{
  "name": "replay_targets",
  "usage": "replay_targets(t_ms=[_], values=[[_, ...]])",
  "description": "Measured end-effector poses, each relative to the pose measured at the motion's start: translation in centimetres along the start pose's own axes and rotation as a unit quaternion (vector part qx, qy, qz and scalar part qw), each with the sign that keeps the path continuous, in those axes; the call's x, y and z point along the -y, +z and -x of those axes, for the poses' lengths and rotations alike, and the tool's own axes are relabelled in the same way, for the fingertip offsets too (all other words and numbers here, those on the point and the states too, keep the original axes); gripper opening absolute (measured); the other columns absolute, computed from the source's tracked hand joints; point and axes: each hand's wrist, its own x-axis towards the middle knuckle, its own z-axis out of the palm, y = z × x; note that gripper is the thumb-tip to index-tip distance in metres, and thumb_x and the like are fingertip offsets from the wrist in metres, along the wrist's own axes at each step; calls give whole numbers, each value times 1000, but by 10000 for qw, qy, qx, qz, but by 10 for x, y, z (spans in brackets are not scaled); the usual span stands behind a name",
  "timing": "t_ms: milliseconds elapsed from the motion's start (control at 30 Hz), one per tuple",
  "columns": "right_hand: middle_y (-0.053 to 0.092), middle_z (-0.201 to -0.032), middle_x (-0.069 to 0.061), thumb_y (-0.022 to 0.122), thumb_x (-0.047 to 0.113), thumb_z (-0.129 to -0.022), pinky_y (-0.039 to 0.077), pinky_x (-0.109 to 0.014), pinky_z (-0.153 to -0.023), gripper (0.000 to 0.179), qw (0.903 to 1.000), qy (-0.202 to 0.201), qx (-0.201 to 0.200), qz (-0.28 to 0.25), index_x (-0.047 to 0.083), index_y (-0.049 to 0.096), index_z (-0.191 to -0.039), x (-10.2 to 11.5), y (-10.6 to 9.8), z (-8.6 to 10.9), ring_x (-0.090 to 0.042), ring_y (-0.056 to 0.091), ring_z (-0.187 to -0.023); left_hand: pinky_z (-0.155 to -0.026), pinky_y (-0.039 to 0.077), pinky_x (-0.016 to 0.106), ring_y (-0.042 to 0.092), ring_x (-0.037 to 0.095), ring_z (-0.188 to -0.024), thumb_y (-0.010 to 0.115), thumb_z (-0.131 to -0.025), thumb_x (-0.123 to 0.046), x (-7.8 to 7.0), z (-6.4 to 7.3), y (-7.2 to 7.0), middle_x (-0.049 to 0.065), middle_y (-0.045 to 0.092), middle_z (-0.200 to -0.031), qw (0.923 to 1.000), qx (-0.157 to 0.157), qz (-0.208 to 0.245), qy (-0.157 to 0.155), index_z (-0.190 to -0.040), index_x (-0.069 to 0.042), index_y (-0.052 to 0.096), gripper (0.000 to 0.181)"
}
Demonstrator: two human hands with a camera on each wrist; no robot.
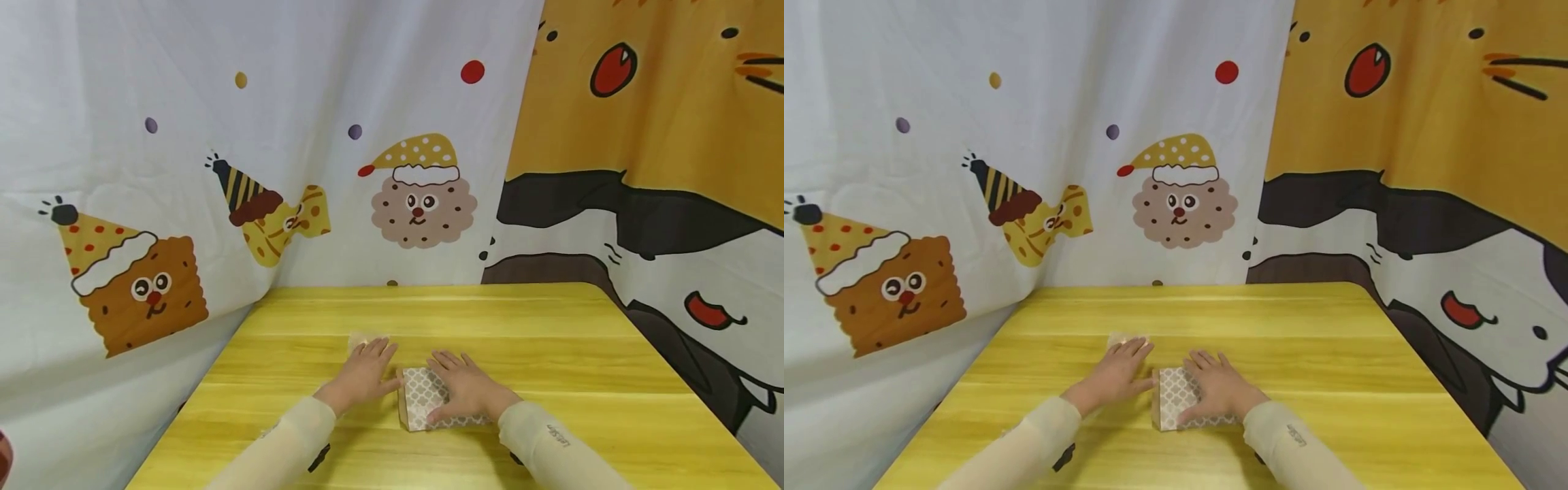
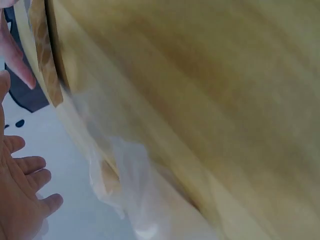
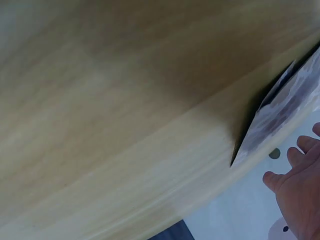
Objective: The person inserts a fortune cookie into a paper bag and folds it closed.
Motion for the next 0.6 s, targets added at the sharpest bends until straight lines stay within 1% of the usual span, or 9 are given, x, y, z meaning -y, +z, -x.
replay_targets(t_ms=[233,400,500,600], values=[[20,-162,-17,62,86,-67,12,-63,-115,126,9999,98,-36,-83,5,27,-157,4,3,1,-36,18,-148,-113,28,54,35,31,-142,54,-96,-60,-9,6,9,15,39,-154,9998,139,-134,84,-153,-8,37,79],[21,-161,-19,70,82,-64,12,-64,-114,126,9989,126,11,-451,5,29,-156,5,3,4,-37,19,-147,-112,32,53,40,29,-138,56,-94,-60,-13,10,12,13,44,-150,9993,266,-140,220,-148,-6,44,77],[24,-159,-21,73,80,-63,15,-65,-113,128,9979,198,44,-611,3,30,-155,4,2,6,-39,23,-145,-112,32,50,41,28,-138,57,-94,-60,-14,10,14,11,46,-149,9987,379,-177,281,-146,-6,47,76],[27,-157,-21,74,80,-61,18,-64,-113,130,9976,354,79,-591,1,31,-154,-1,2,6,-40,27,-143,-112,32,49,40,28,-138,58,-94,-58,-13,8,15,12,46,-149,9981,491,-180,322,-146,-7,48,74]])
